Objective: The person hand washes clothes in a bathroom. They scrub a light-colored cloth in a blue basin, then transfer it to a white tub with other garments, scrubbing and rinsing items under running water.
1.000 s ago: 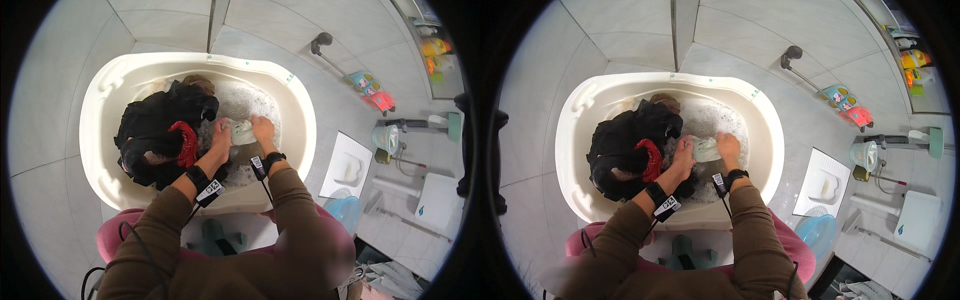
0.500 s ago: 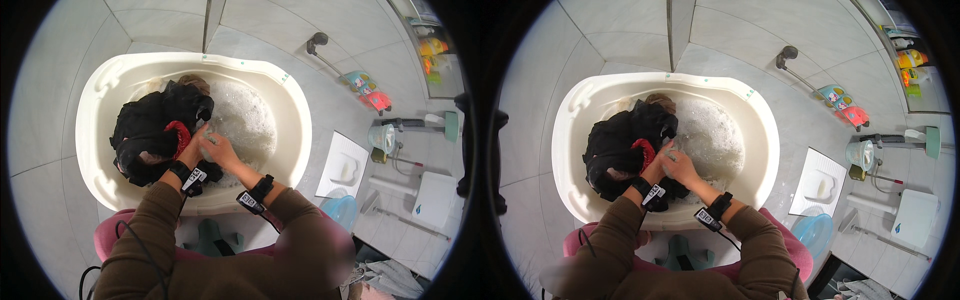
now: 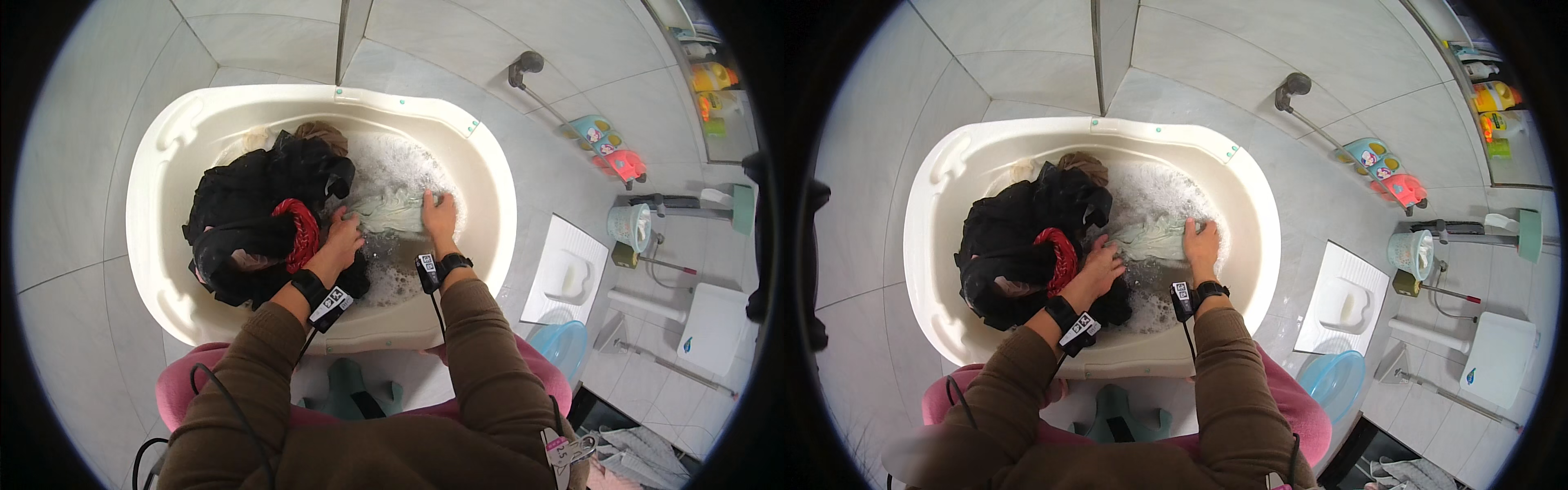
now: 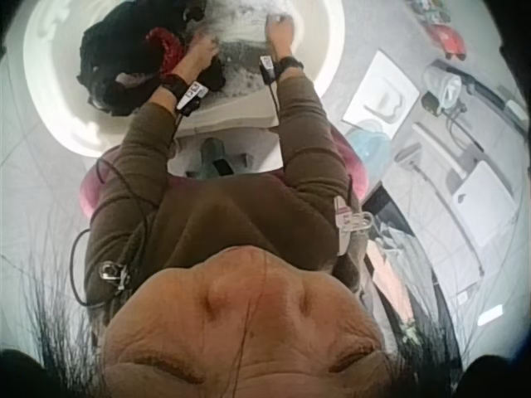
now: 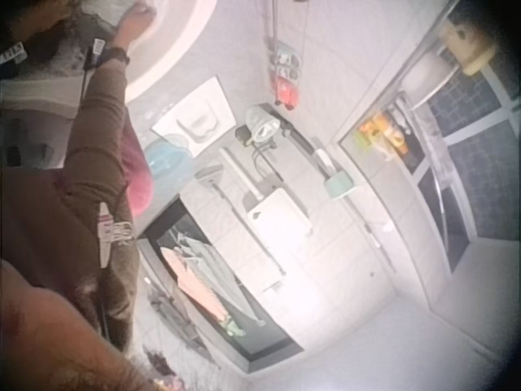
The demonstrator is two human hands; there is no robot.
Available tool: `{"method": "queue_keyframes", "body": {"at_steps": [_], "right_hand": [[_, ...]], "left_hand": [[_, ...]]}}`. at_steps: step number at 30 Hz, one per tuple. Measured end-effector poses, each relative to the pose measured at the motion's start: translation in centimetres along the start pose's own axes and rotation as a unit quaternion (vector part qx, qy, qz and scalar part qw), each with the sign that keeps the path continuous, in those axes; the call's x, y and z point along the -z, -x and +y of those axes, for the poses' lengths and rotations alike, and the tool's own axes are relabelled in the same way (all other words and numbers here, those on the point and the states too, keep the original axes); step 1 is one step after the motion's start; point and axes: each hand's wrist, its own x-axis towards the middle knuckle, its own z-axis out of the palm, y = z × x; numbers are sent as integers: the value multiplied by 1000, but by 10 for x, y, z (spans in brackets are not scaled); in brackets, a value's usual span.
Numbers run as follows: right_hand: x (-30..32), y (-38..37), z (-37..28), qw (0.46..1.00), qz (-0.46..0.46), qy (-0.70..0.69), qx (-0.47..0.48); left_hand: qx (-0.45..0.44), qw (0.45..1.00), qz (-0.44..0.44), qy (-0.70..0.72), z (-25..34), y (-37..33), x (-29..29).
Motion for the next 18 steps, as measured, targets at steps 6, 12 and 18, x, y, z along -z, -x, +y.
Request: {"method": "queue_keyframes", "body": {"at_steps": [6, 12, 18], "right_hand": [[-36, 68, -41, 921, -302, -212, 125], [-5, 141, -117, 902, -183, -300, 250], [-8, 64, -109, 981, -32, -44, 185]], "left_hand": [[91, 984, -119, 94, -4, -23, 17], [58, 983, -153, 85, 2, -35, 35], [-117, 991, -22, -68, -13, 2, -21]]}}
